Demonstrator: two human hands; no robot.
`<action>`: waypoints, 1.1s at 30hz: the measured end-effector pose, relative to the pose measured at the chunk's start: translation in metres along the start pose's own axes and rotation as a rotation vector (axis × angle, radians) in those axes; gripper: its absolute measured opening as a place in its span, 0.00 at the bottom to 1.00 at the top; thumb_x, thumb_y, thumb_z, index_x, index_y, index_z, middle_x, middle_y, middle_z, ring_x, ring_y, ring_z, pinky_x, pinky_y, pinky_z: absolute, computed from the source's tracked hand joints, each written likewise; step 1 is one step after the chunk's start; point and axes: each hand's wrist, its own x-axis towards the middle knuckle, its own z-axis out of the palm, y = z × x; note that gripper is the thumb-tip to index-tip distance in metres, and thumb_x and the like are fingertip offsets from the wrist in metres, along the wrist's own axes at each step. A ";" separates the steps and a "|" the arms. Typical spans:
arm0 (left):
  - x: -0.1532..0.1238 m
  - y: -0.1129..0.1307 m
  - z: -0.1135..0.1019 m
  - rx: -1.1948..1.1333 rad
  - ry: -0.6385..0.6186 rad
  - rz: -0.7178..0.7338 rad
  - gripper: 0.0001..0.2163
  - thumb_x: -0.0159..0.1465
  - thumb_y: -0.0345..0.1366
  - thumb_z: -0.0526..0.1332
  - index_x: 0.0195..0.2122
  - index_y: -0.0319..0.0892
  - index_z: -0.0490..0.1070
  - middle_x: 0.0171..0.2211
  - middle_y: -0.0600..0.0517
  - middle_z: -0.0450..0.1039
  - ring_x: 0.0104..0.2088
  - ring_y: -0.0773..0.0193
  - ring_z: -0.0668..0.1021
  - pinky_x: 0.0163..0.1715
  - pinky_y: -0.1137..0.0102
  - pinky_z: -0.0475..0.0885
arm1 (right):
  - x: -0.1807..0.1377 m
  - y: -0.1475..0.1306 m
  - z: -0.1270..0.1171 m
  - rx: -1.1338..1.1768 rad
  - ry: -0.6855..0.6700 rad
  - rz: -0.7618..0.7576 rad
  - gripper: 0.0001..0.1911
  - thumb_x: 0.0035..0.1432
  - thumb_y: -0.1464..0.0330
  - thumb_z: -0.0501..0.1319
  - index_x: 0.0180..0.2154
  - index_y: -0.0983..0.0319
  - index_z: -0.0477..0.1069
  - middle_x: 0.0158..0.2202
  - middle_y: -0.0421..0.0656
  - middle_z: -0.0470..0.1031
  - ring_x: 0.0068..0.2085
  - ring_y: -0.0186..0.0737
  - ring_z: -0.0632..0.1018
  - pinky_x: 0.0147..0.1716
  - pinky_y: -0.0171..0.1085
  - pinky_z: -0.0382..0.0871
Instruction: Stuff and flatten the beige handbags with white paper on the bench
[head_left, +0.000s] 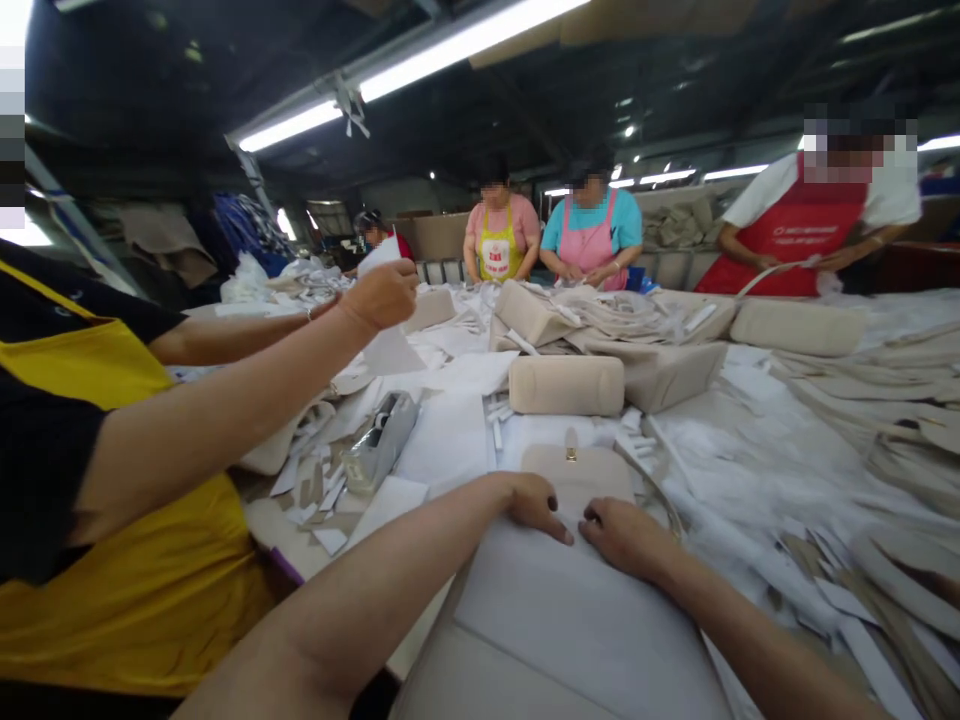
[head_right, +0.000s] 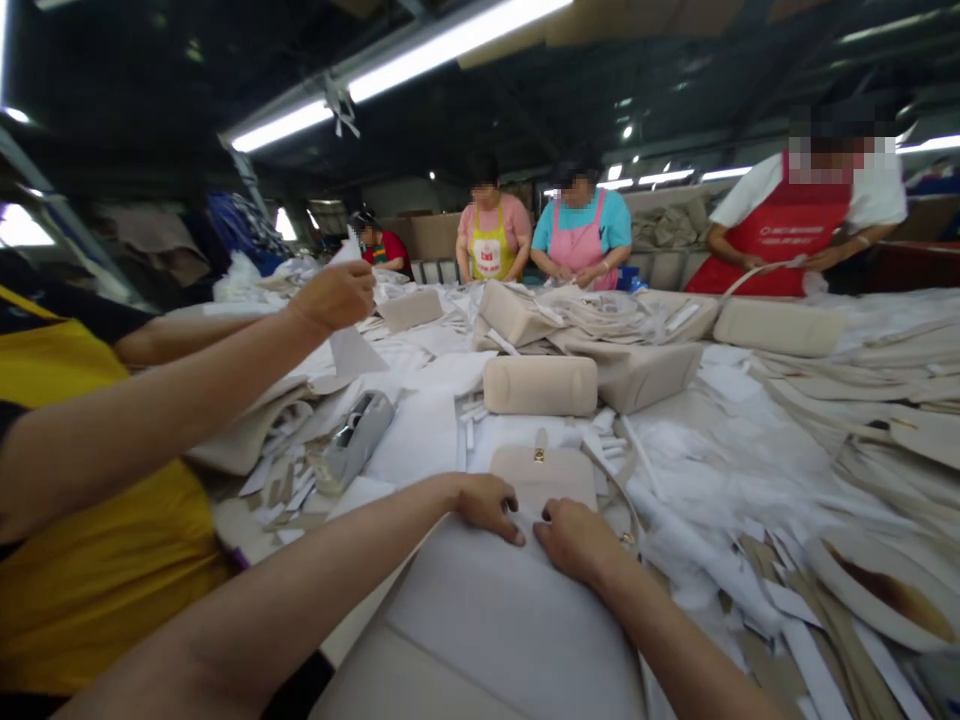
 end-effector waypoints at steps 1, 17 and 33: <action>0.001 -0.002 0.000 -0.001 -0.021 0.013 0.35 0.48 0.60 0.58 0.50 0.39 0.68 0.51 0.43 0.70 0.50 0.52 0.72 0.51 0.63 0.65 | 0.001 0.002 0.000 0.016 -0.016 0.000 0.18 0.54 0.61 0.50 0.39 0.63 0.72 0.40 0.51 0.76 0.42 0.45 0.75 0.40 0.38 0.62; 0.004 -0.017 -0.001 -0.045 -0.074 0.066 0.38 0.43 0.67 0.55 0.45 0.40 0.69 0.45 0.44 0.72 0.44 0.52 0.74 0.43 0.62 0.70 | 0.002 0.006 -0.012 0.067 -0.070 -0.005 0.17 0.53 0.58 0.51 0.28 0.62 0.72 0.32 0.48 0.77 0.33 0.42 0.74 0.31 0.36 0.60; 0.002 -0.029 -0.004 -0.143 -0.112 0.113 0.38 0.44 0.65 0.58 0.51 0.45 0.64 0.51 0.47 0.68 0.49 0.55 0.71 0.49 0.64 0.66 | 0.012 0.028 -0.020 0.098 -0.200 -0.020 0.32 0.60 0.53 0.38 0.26 0.63 0.73 0.33 0.52 0.77 0.37 0.46 0.75 0.39 0.40 0.63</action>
